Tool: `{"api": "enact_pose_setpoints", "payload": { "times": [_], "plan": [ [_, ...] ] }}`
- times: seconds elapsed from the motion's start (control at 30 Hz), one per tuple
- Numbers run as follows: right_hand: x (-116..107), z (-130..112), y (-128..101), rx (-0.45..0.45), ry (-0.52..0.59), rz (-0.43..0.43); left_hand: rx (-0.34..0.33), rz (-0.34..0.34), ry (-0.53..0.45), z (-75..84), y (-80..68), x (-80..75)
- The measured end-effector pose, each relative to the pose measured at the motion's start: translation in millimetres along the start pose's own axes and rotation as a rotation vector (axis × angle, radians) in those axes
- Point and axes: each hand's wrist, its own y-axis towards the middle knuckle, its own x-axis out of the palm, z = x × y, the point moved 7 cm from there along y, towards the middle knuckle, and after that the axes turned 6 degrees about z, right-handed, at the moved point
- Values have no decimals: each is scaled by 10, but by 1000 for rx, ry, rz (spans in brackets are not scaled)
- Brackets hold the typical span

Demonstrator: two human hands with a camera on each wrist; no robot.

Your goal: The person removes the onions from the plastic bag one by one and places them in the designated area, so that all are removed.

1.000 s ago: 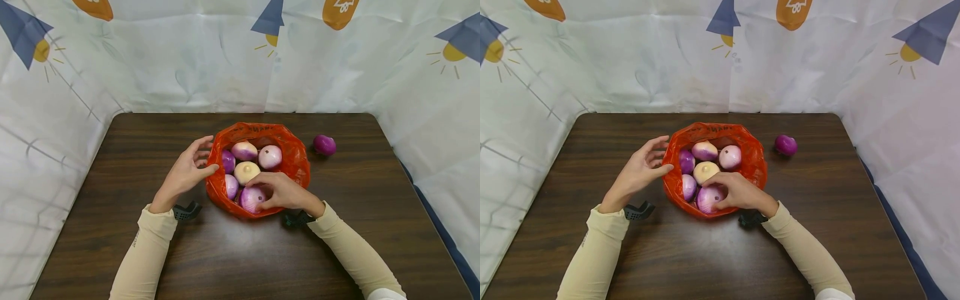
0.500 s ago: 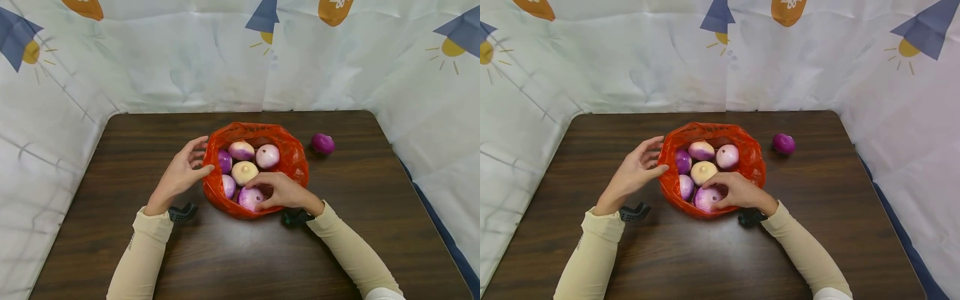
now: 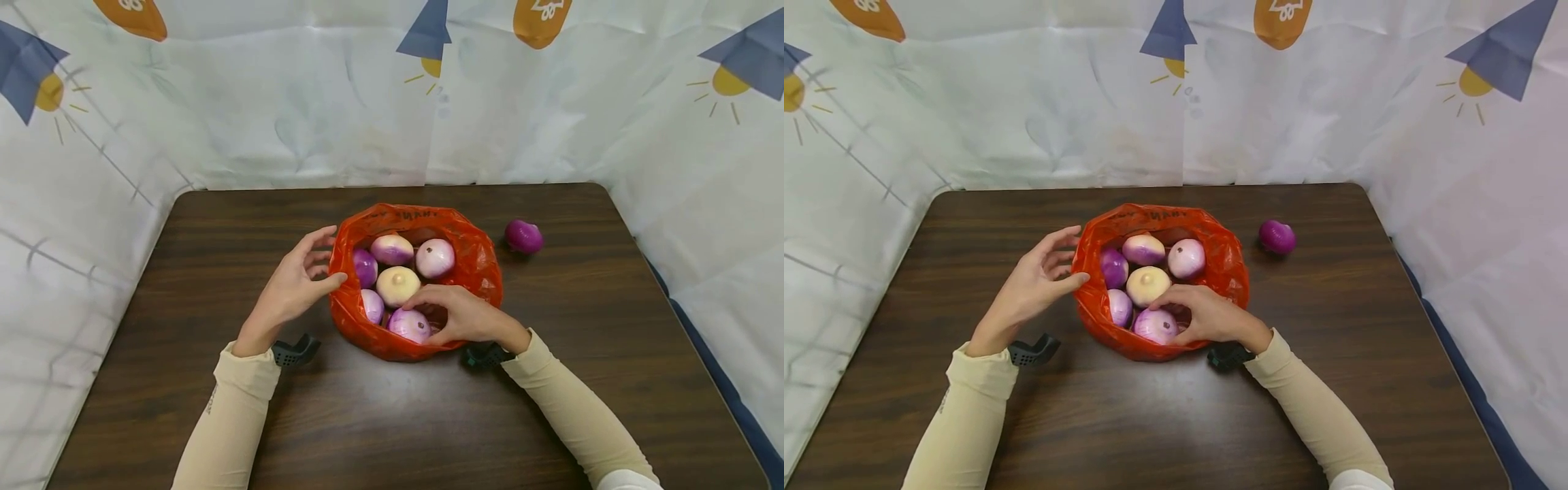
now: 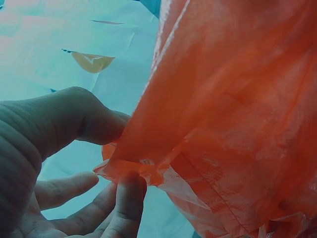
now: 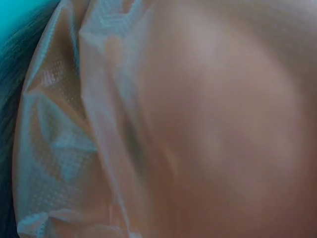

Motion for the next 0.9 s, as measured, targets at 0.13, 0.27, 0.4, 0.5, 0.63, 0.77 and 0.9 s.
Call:
{"api": "enact_pose_setpoints", "payload": {
  "times": [0.13, 0.27, 0.4, 0.5, 0.63, 0.77, 0.9],
  "plan": [
    [1, 17, -9, -1, -2, -1, 8, -1, 3, 3, 5, 4],
    [2, 19, -12, -17, 0, 6, 15, 1, 5, 3, 7, 2],
    [8, 21, -13, -25, 0, 14, 20, 4, 5, -3, 7, 1],
    [17, 25, -10, -27, -7, 21, 21, 3, 3, -6, 6, 1],
    [30, 35, -3, -32, -4, 28, 19, 0, 3, -6, 8, 2],
    [40, 41, 0, -23, 11, 27, 19, -1, -4, -2, 12, 5],
    [46, 28, 0, -12, 9, 15, 20, -1, -16, -3, 11, 7]
  ]
}}
